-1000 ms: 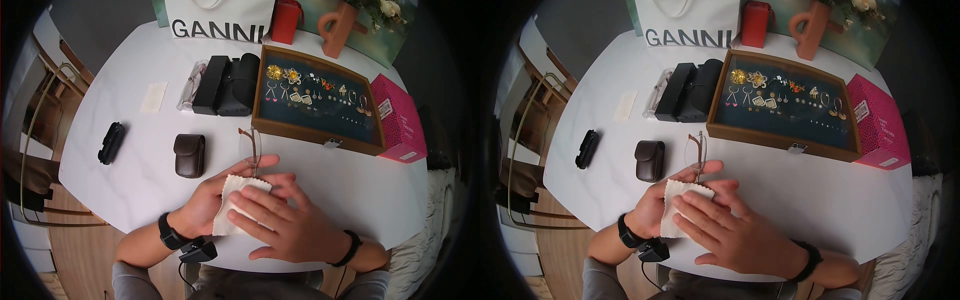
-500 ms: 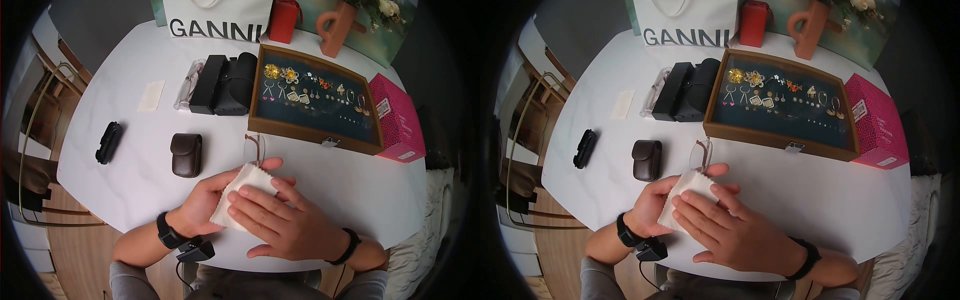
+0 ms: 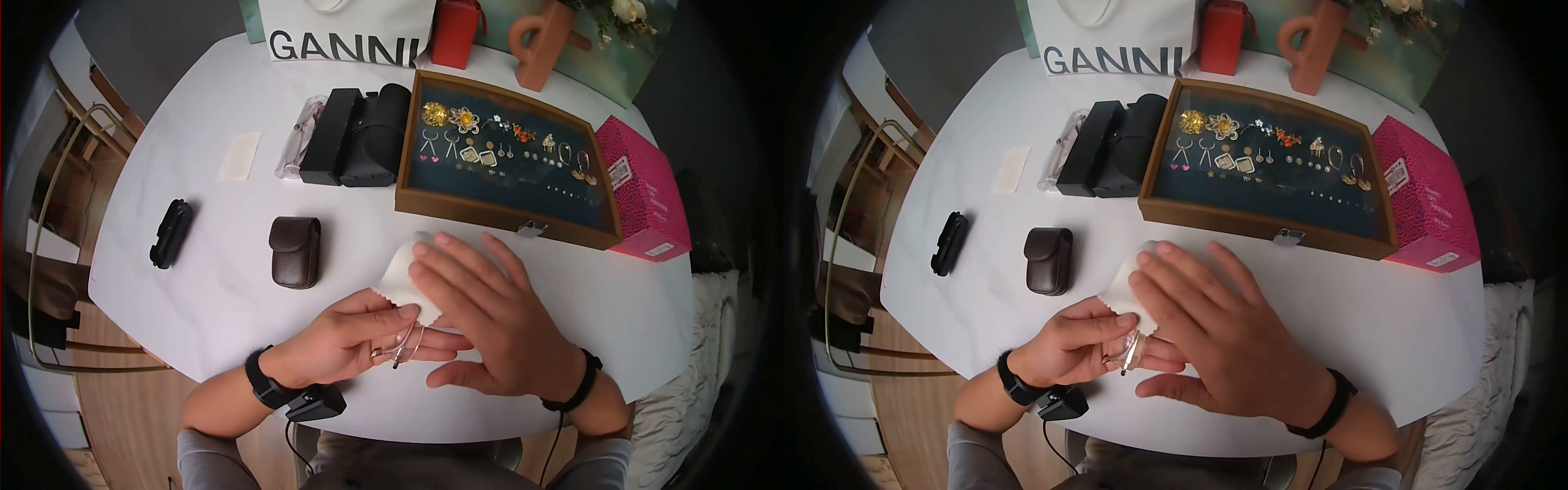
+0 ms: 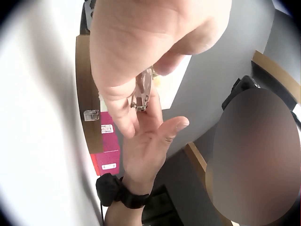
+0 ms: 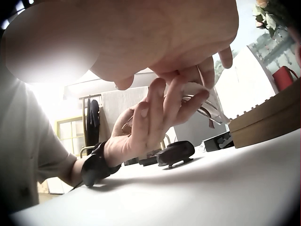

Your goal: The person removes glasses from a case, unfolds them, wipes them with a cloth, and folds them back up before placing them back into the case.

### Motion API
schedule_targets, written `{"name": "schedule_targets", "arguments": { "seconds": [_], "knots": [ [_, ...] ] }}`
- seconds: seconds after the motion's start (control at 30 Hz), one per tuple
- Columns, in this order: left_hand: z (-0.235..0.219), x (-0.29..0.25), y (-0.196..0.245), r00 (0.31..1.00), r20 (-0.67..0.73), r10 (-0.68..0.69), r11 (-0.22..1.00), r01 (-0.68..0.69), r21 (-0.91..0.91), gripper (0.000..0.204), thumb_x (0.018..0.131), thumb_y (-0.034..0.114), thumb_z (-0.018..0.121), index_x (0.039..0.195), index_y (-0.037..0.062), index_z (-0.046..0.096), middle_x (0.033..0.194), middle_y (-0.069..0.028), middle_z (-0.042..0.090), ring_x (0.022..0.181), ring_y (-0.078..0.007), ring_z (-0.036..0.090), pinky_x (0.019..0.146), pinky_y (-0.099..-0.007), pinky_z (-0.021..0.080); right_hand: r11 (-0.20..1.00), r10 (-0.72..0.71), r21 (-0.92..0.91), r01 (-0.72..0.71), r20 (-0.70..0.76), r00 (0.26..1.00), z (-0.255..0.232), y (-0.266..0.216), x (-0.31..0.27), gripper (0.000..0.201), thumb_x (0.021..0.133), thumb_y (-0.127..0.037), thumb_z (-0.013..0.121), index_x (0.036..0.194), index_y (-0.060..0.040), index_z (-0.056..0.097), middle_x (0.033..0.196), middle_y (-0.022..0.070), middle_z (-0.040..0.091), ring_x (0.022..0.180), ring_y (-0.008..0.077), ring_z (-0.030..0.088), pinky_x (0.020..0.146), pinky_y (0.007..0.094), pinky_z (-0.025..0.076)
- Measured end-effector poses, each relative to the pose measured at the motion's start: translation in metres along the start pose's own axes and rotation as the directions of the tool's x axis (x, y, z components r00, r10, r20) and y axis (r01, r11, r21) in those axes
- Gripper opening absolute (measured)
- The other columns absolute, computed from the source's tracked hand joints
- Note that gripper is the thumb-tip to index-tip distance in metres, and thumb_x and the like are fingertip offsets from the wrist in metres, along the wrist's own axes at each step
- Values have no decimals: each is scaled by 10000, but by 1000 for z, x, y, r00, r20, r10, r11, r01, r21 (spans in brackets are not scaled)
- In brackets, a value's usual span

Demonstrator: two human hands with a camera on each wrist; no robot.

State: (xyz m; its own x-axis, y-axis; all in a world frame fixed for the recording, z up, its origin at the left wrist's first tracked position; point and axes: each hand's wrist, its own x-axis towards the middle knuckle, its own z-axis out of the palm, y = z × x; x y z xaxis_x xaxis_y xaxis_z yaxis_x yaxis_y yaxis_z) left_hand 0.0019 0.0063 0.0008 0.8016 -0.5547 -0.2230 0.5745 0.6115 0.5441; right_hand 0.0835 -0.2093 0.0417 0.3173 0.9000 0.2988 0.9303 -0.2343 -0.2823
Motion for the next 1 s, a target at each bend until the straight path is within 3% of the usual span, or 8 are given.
{"name": "schedule_targets", "arguments": {
  "seconds": [0.1, 0.33, 0.43, 0.6, 0.67, 0.83, 0.9, 1.0],
  "knots": [
    [-1, 0, -7, 991, -35, 128, 992, -128, 15, 474, 1046, 67, 387, 1493, -15, 254, 1368, -302, 510, 1275, -410, 545, 1032, -473, 495, 995, -72, 72, 69, 37, 997, 1, -1, 0, 748, 946, -595, 501, 1334, 44, 522, 1402, 199, 516, 1359, 339, 445, 1124, 553, 273],
    [-3, 0, -9, 992, 89, 94, 995, -91, -31, 505, 1041, 48, 390, 1515, 23, 218, 1315, -270, 545, 1117, -369, 657, 904, -462, 555, 998, -21, -64, 18, -43, 999, -1, 4, 2, 705, 955, -569, 506, 1305, 41, 549, 1378, 196, 537, 1323, 341, 483, 1109, 554, 298],
    [2, 0, -8, 990, 118, 79, 994, -86, 63, 404, 1063, 119, 414, 1441, -9, 353, 1202, -240, 617, 1073, -342, 673, 865, -419, 560, 999, -28, -44, 26, -44, 999, 2, 2, 1, 717, 949, -580, 508, 1324, 30, 546, 1388, 189, 539, 1331, 335, 482, 1117, 538, 292],
    [-2, -1, -6, 998, -29, 64, 958, -53, 280, 289, 1046, 237, 523, 1116, -29, 611, 943, -138, 699, 967, -224, 685, 799, -305, 541, 996, -87, 8, 87, 14, 996, 0, 0, 1, 723, 948, -578, 511, 1352, 20, 536, 1400, 184, 537, 1341, 335, 477, 1129, 514, 283],
    [3, 0, -5, 999, -20, 44, 957, -36, 287, 288, 1041, 239, 534, 1120, -27, 612, 936, -127, 699, 931, -202, 679, 783, -289, 531, 997, -21, -80, 15, -72, 997, -1, 6, 1, 707, 934, -565, 546, 1341, 14, 551, 1395, 172, 544, 1332, 322, 490, 1123, 509, 294],
    [13, -4, -3, 995, -8, 104, 934, -95, 345, 270, 1025, 220, 564, 1129, -26, 608, 932, -112, 700, 881, -177, 668, 762, -264, 511, 997, -80, -14, 79, -51, 996, 4, -2, 1, 680, 942, -543, 545, 1307, 30, 558, 1362, 181, 557, 1307, 327, 506, 1105, 512, 317],
    [1, -6, -5, 989, 1, 149, 933, -141, 332, 393, 965, 67, 598, 1330, -18, 478, 1105, -143, 657, 907, -264, 690, 748, -364, 545, 990, -136, 28, 136, -18, 991, 4, -4, 1, 655, 959, -519, 530, 1283, 49, 557, 1337, 196, 564, 1291, 340, 512, 1093, 514, 331],
    [1, -4, 1, 996, 59, 61, 943, -77, 323, 460, 954, 76, 601, 1377, 0, 436, 1158, -138, 636, 1021, -258, 655, 810, -378, 528, 989, -141, -37, 141, -4, 990, 1, -1, 3, 667, 954, -522, 537, 1266, 67, 556, 1333, 220, 557, 1285, 349, 515, 1087, 516, 338]
  ]
}}
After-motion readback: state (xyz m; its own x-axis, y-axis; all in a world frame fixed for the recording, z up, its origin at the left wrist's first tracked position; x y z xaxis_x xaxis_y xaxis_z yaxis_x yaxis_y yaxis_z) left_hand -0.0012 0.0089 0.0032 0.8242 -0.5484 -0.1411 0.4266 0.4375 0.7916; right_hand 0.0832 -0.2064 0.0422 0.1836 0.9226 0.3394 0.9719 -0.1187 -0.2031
